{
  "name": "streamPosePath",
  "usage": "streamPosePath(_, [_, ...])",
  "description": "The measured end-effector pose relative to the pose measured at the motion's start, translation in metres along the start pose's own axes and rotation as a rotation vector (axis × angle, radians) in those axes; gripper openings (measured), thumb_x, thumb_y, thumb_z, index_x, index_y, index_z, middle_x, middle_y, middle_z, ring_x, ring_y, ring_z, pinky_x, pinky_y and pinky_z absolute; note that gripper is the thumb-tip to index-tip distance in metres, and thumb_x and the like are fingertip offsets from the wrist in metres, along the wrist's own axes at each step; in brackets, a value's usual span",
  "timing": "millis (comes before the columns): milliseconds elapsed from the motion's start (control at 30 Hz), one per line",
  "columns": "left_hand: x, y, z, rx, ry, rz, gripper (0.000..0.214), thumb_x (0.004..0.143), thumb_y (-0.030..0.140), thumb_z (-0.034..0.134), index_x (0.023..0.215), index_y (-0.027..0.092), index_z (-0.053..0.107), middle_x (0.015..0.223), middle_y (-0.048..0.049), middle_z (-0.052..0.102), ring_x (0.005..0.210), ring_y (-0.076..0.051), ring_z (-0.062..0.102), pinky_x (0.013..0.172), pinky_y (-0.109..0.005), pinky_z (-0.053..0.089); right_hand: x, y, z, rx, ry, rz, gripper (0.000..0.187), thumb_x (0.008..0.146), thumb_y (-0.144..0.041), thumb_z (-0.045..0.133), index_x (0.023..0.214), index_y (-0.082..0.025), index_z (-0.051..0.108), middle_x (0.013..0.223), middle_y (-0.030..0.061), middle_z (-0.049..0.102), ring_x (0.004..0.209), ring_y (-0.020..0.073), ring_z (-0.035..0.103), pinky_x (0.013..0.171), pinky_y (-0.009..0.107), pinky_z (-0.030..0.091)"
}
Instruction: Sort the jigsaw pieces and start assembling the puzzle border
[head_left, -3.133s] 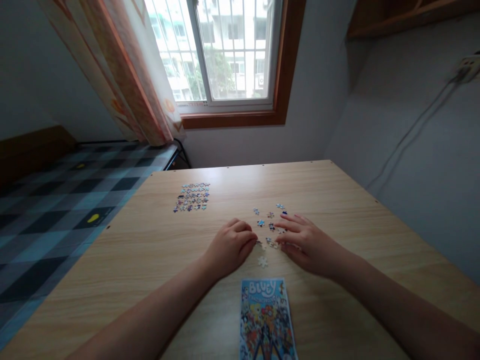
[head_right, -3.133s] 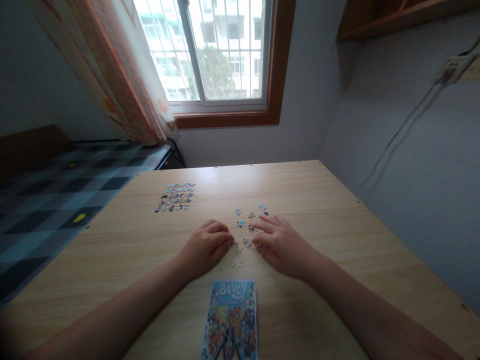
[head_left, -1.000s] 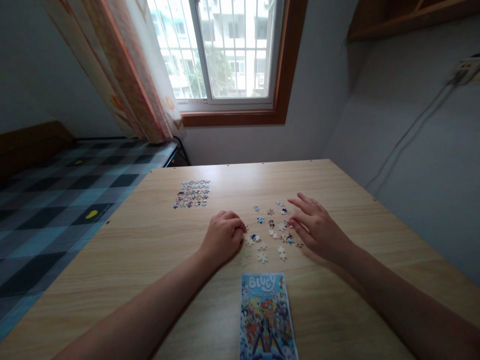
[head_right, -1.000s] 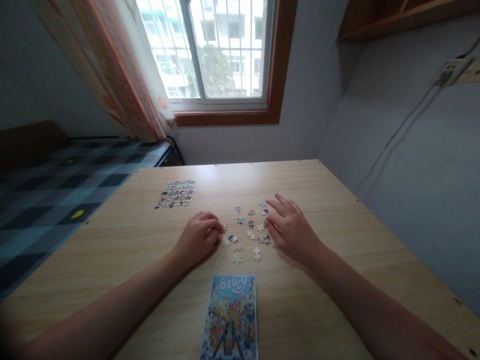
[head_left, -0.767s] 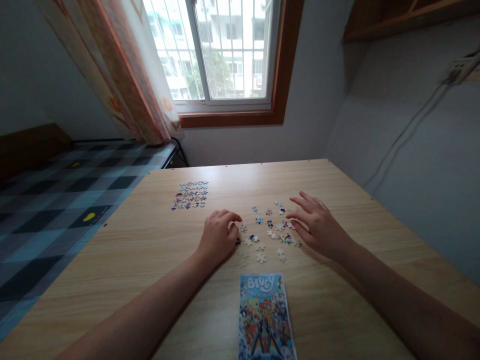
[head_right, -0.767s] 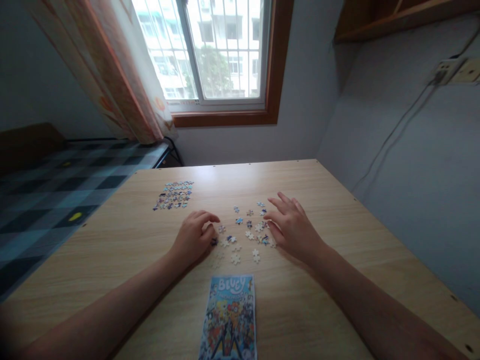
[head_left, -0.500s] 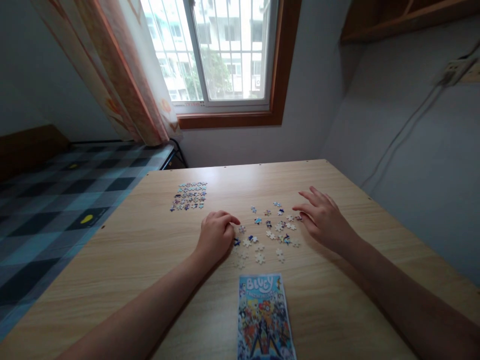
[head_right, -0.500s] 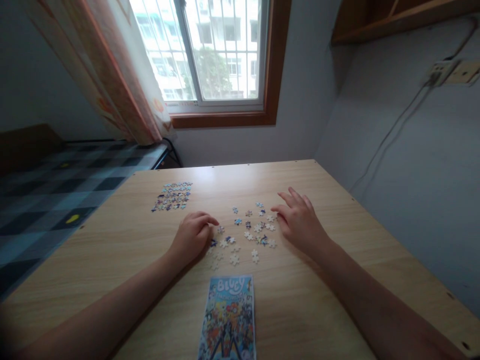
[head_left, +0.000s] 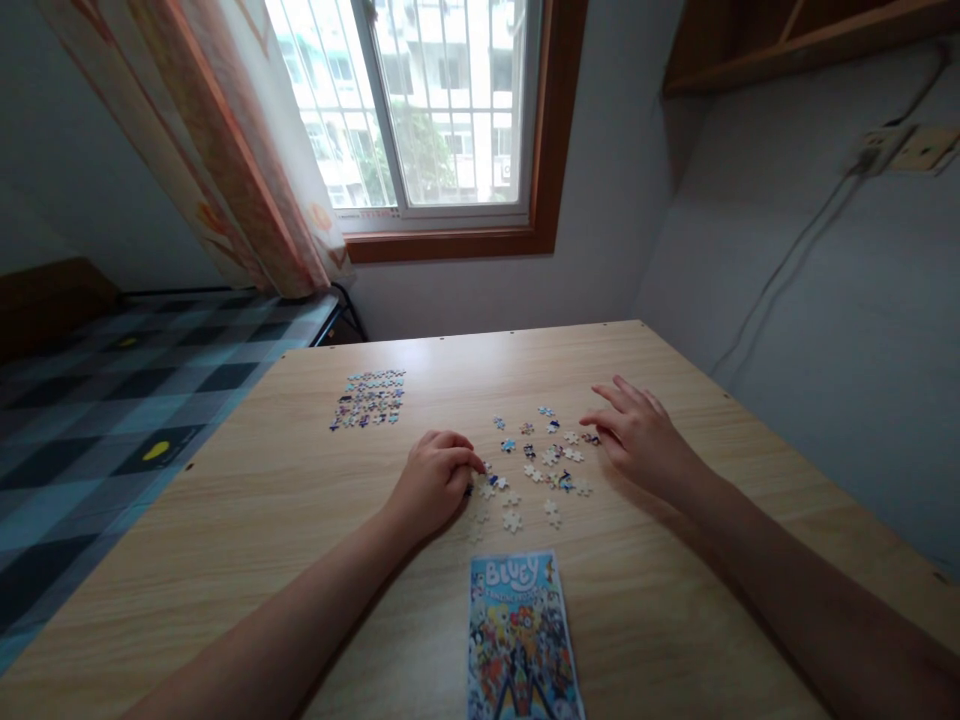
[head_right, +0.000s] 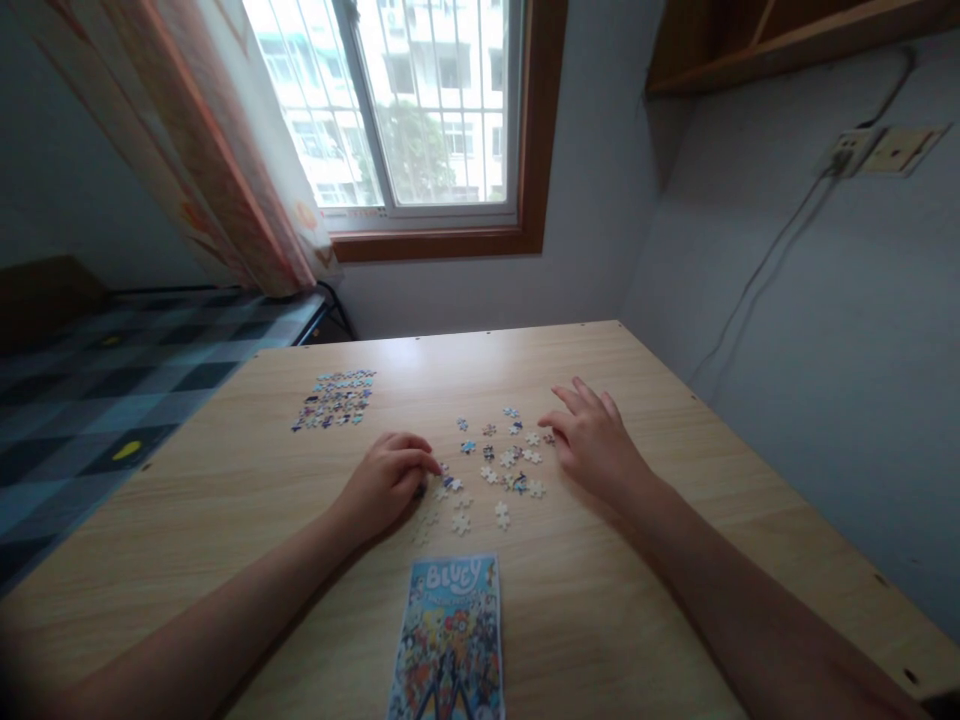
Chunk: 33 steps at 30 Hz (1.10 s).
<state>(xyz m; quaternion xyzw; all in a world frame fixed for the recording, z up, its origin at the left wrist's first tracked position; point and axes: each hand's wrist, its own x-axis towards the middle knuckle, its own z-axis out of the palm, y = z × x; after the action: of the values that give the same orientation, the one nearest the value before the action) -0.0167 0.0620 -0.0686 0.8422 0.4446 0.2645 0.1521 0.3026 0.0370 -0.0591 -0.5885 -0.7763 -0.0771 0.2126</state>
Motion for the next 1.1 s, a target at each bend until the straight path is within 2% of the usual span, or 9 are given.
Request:
streamPosePath(233, [-0.002, 0.002, -0.003, 0.024, -0.013, 0.052, 0.029, 0.097, 0.029, 0.046, 0.108, 0.022, 0.072, 0.115, -0.0076, 0.07, 0.11, -0.024, 0.059, 0.102, -0.046, 0.046, -0.001, 0.003, 0.009, 0.036, -0.069, 0.049, 0.035, 0.093, -0.02, 0.048, 0.117, -0.026, 0.073, 0.146, 0.0104, 0.057, 0.143, 0.0349, 0.039, 0.113, 0.066, 0.031])
streamPosePath(333, [-0.005, 0.004, -0.004, 0.099, -0.09, 0.117, 0.035, 0.098, 0.04, 0.049, 0.124, 0.024, 0.065, 0.13, -0.0087, 0.065, 0.122, -0.026, 0.055, 0.108, -0.049, 0.042, -0.003, 0.008, 0.017, 0.042, -0.116, 0.066, 0.039, 0.096, -0.023, 0.045, 0.128, -0.026, 0.067, 0.147, 0.0105, 0.056, 0.143, 0.0346, 0.04, 0.114, 0.064, 0.031])
streamPosePath(533, [-0.011, 0.006, -0.003, 0.227, -0.294, 0.204, 0.064, 0.095, 0.057, 0.051, 0.151, 0.029, 0.042, 0.159, -0.0091, 0.041, 0.147, -0.032, 0.032, 0.121, -0.058, 0.024, -0.005, 0.02, 0.029, 0.055, -0.197, 0.067, 0.046, 0.1, -0.028, 0.039, 0.141, -0.021, 0.057, 0.148, 0.0116, 0.055, 0.143, 0.0339, 0.042, 0.116, 0.058, 0.034])
streamPosePath(633, [-0.012, 0.006, -0.003, 0.262, -0.35, 0.218, 0.068, 0.094, 0.059, 0.051, 0.154, 0.028, 0.038, 0.162, -0.0097, 0.036, 0.149, -0.033, 0.029, 0.122, -0.059, 0.021, -0.005, 0.024, 0.033, 0.079, -0.23, 0.069, 0.047, 0.101, -0.031, 0.038, 0.144, -0.021, 0.055, 0.148, 0.0124, 0.055, 0.141, 0.0312, 0.045, 0.116, 0.053, 0.036])
streamPosePath(733, [-0.012, 0.005, -0.002, 0.275, -0.335, 0.232, 0.066, 0.095, 0.059, 0.05, 0.153, 0.028, 0.04, 0.161, -0.0096, 0.036, 0.149, -0.033, 0.03, 0.122, -0.058, 0.021, -0.003, 0.027, 0.034, 0.1, -0.257, 0.08, 0.048, 0.101, -0.034, 0.038, 0.145, -0.022, 0.053, 0.151, 0.0124, 0.052, 0.142, 0.0297, 0.045, 0.117, 0.052, 0.035])
streamPosePath(867, [-0.012, 0.005, 0.0, 0.294, -0.352, 0.227, 0.064, 0.097, 0.058, 0.046, 0.154, 0.029, 0.039, 0.162, -0.0095, 0.035, 0.15, -0.033, 0.029, 0.122, -0.057, 0.02, -0.001, 0.027, 0.033, 0.145, -0.3, 0.074, 0.054, 0.102, -0.042, 0.039, 0.152, -0.024, 0.045, 0.156, 0.0128, 0.045, 0.146, 0.0314, 0.038, 0.119, 0.057, 0.029])
streamPosePath(967, [-0.012, 0.004, 0.001, 0.298, -0.345, 0.225, 0.064, 0.097, 0.058, 0.046, 0.154, 0.029, 0.039, 0.162, -0.0095, 0.034, 0.15, -0.033, 0.029, 0.122, -0.057, 0.02, 0.0, 0.023, 0.03, 0.202, -0.311, 0.015, 0.06, 0.1, -0.046, 0.046, 0.156, -0.027, 0.037, 0.158, 0.0138, 0.042, 0.148, 0.0326, 0.033, 0.118, 0.061, 0.026])
streamPosePath(1033, [-0.012, 0.004, 0.002, 0.299, -0.331, 0.224, 0.063, 0.097, 0.057, 0.047, 0.154, 0.029, 0.04, 0.162, -0.0094, 0.034, 0.15, -0.032, 0.029, 0.122, -0.056, 0.02, 0.0, 0.019, 0.027, 0.256, -0.295, -0.053, 0.056, 0.099, -0.043, 0.05, 0.154, -0.031, 0.042, 0.158, 0.0124, 0.042, 0.149, 0.0312, 0.032, 0.118, 0.061, 0.027])
streamPosePath(1100, [-0.012, 0.003, 0.003, 0.308, -0.331, 0.214, 0.062, 0.098, 0.055, 0.047, 0.154, 0.029, 0.04, 0.162, -0.0096, 0.033, 0.15, -0.031, 0.029, 0.122, -0.055, 0.02, 0.001, 0.016, 0.024, 0.303, -0.267, -0.115, 0.047, 0.099, -0.037, 0.052, 0.145, -0.033, 0.054, 0.156, 0.0111, 0.046, 0.149, 0.0306, 0.033, 0.117, 0.061, 0.029])
